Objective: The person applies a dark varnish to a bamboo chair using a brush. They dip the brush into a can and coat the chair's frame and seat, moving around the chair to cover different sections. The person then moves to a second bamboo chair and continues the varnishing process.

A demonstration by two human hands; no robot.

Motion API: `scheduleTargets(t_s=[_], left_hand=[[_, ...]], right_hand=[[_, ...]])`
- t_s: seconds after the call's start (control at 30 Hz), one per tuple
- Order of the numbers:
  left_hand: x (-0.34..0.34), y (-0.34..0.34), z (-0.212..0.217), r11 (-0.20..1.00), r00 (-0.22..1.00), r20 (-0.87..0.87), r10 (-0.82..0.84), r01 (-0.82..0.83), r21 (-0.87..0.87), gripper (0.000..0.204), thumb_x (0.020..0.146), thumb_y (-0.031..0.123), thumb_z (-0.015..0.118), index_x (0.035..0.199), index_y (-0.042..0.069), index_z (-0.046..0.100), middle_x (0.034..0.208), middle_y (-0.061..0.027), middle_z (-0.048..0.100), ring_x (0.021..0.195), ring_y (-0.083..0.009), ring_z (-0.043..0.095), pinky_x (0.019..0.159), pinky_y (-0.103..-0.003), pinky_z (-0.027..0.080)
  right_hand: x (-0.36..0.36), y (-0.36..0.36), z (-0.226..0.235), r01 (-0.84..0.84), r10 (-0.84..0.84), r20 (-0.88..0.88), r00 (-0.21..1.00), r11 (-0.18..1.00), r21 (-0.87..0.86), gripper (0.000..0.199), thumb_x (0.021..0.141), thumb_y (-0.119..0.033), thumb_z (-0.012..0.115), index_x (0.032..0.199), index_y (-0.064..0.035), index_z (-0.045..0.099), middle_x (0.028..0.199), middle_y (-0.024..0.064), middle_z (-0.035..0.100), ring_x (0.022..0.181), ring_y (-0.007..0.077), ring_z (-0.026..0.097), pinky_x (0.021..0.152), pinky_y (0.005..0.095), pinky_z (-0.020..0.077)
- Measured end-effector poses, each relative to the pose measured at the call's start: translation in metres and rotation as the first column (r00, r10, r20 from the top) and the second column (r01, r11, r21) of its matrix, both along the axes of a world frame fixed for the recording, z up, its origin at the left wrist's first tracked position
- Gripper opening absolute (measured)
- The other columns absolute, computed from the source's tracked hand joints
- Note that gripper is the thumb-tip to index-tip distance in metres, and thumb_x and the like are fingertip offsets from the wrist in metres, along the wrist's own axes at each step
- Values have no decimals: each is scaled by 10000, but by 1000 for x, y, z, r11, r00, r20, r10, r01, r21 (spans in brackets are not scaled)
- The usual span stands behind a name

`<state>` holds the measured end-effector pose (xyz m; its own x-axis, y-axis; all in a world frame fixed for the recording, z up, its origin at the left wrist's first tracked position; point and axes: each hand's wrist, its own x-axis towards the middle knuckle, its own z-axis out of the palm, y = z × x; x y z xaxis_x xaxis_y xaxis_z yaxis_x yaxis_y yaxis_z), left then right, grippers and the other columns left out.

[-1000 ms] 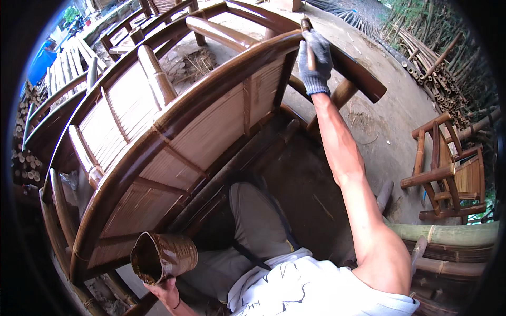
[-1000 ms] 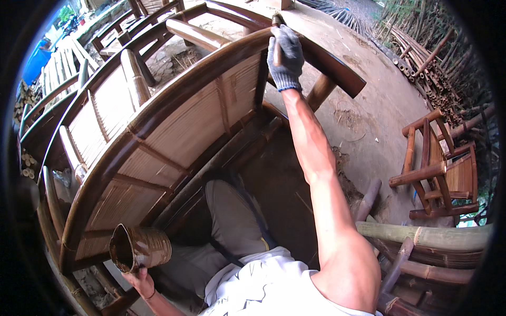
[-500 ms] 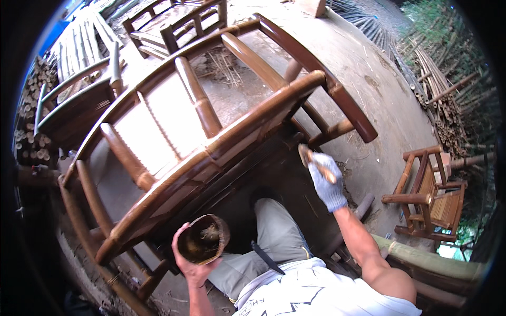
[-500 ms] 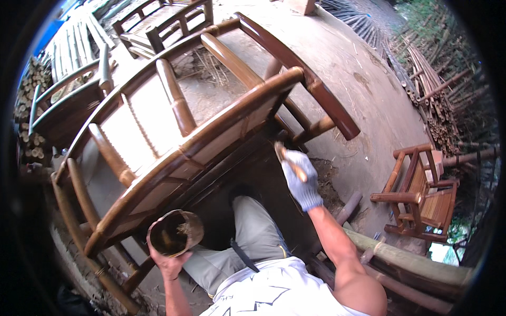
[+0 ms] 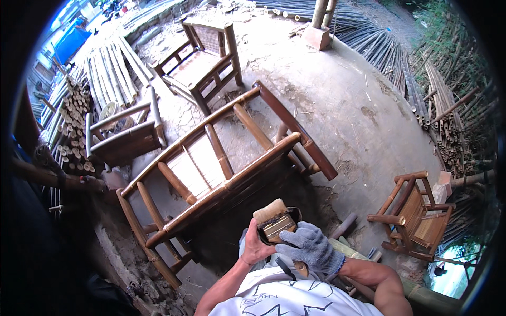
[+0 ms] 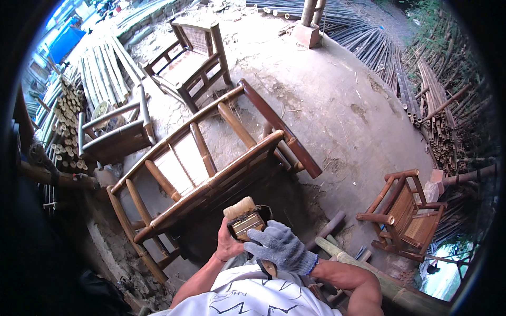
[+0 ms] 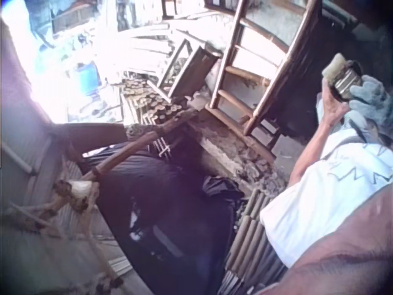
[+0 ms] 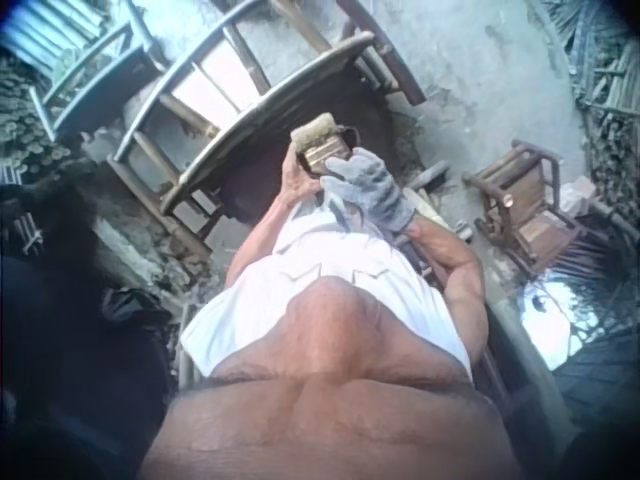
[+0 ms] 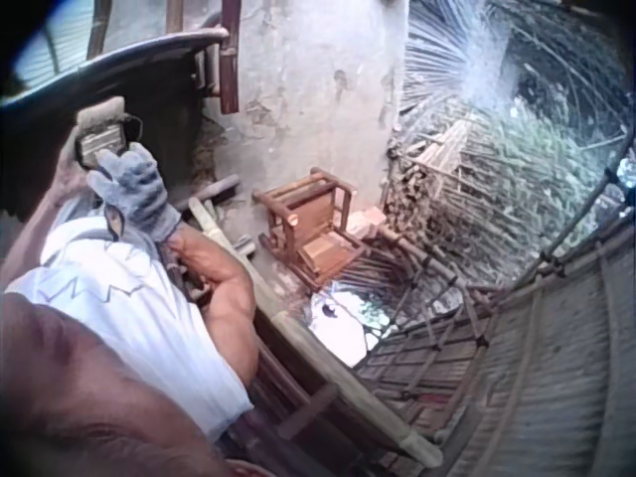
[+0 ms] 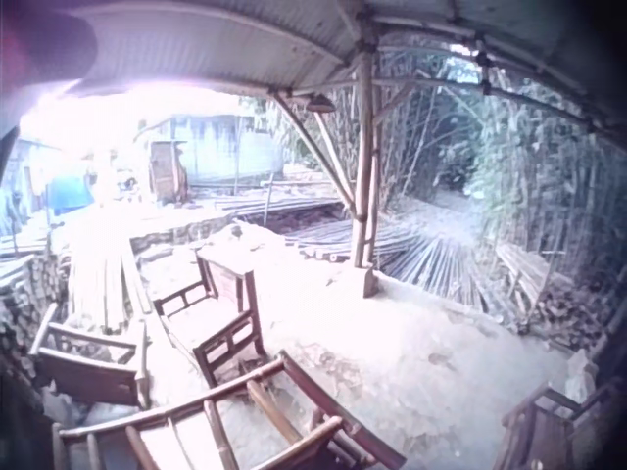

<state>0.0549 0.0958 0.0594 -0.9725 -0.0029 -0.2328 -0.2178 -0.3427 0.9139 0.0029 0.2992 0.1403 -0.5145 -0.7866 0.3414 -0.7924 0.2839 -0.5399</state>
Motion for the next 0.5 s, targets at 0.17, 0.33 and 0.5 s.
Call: scheduleTargets(t_s=[0.17,0.33,0.5], left_hand=[[-51,40,41,969,964,-213,-158,110,-221,890,650,184,938,1360,15,429,1253,-86,583,1166,-183,581,1045,-343,461],[-104,85,68,934,910,-287,-298,217,-282,908,642,179,933,1379,13,428,1272,-89,568,1198,-185,550,1070,-340,429],[-159,148,56,903,844,-380,-379,248,-350,965,631,269,942,1418,25,439,1306,-127,544,1224,-262,534,1076,-374,410]], right_hand=[[-18,66,57,109,-64,-220,973,974,199,414,788,-194,675,1202,-203,679,1361,76,565,1173,271,507,1093,498,337],[-43,135,89,549,-569,63,820,813,192,877,829,-379,751,1470,61,344,1454,302,426,1302,446,475,1096,525,350],[-88,150,109,555,-654,376,656,756,346,1308,691,-615,818,1547,56,90,1475,343,363,1337,490,432,1105,553,333]])
